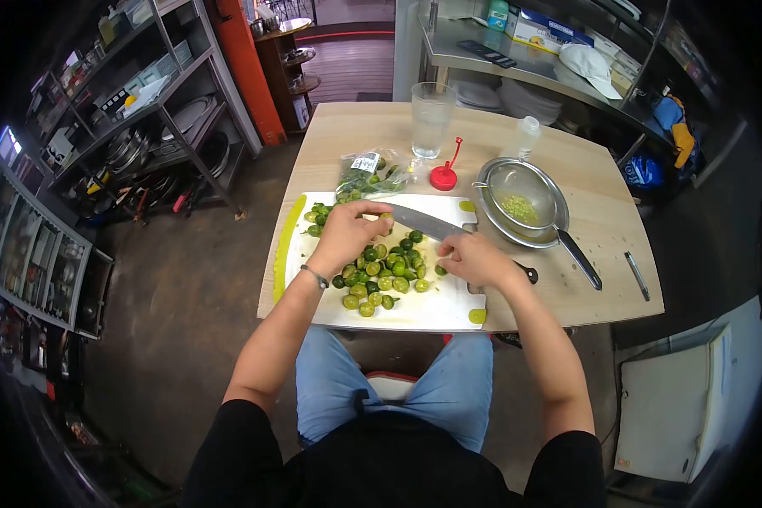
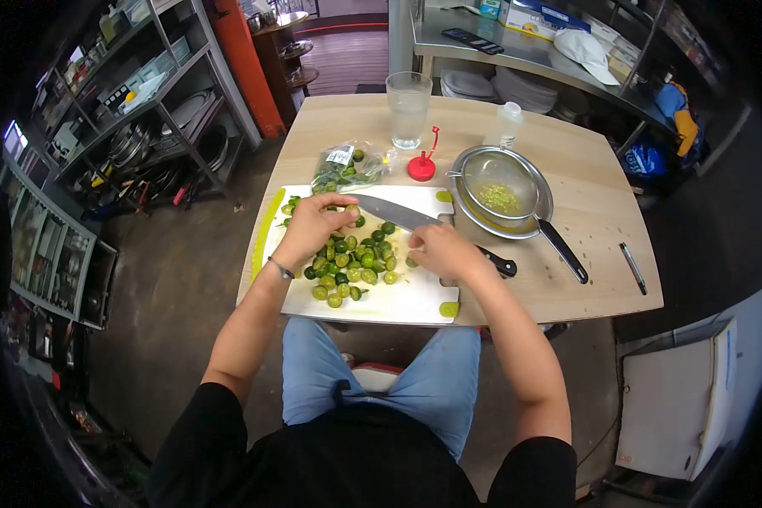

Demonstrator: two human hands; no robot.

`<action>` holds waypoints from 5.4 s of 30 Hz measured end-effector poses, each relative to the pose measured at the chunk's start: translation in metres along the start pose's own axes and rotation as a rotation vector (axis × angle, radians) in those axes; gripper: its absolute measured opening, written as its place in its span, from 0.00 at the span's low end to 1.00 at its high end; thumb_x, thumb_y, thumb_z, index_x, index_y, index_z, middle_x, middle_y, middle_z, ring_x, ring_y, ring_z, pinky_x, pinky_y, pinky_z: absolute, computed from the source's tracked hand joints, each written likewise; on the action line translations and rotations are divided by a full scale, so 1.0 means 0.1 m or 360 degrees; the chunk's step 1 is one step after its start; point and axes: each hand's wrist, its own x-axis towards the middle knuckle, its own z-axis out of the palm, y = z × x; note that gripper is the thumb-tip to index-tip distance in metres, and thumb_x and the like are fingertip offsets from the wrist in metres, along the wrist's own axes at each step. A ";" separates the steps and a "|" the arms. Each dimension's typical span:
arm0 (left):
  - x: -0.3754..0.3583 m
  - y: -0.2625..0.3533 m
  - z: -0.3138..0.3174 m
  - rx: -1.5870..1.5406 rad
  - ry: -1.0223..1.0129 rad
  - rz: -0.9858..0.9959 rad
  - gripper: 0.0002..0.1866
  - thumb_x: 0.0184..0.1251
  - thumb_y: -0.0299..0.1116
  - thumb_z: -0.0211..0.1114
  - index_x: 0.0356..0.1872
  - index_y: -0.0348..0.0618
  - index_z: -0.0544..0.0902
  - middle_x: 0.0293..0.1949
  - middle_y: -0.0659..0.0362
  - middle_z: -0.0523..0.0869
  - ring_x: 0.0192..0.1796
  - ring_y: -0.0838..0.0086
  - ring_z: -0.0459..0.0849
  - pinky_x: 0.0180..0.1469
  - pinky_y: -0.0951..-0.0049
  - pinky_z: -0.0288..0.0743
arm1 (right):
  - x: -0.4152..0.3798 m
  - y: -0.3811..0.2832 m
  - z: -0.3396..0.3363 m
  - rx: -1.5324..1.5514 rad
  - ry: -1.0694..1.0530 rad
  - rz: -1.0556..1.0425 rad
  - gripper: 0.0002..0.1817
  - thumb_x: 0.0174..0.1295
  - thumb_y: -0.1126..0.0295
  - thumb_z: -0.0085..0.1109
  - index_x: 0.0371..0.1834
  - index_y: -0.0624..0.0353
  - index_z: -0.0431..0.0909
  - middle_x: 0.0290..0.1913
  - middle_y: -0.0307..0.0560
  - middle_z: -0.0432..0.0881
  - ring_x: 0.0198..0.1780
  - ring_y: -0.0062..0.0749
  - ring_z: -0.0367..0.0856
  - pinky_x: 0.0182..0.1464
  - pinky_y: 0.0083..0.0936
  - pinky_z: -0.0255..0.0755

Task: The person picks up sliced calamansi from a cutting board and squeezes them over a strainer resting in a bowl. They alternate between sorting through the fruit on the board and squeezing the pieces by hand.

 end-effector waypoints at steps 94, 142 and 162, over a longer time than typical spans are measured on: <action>1.46 0.68 1.86 0.0935 -0.0357 0.1297 0.11 0.60 0.37 0.67 0.40 0.44 0.87 0.36 0.45 0.86 0.40 0.49 0.84 0.47 0.56 0.77 | -0.21 1.14 -1.14 -0.0446 0.0742 0.0228 0.10 0.64 0.62 0.57 0.43 0.53 0.81 0.38 0.55 0.83 0.44 0.51 0.81 0.45 0.44 0.75; 0.34 -0.15 0.01 0.1773 -0.0434 0.0640 0.15 0.51 0.28 0.71 0.43 0.44 0.86 0.40 0.52 0.85 0.44 0.57 0.85 0.49 0.60 0.79 | 0.47 -0.07 0.22 -0.0691 0.0323 -0.0621 0.07 0.57 0.74 0.53 0.31 0.62 0.81 0.37 0.52 0.78 0.37 0.47 0.84 0.40 0.38 0.81; 0.64 0.75 0.80 0.0663 -0.0268 0.0913 0.15 0.56 0.29 0.71 0.45 0.37 0.85 0.29 0.55 0.85 0.29 0.76 0.81 0.37 0.76 0.77 | -0.14 0.35 -1.03 -0.0171 0.0736 -0.0384 0.15 0.53 0.73 0.61 0.45 0.61 0.83 0.36 0.58 0.85 0.35 0.51 0.84 0.42 0.38 0.77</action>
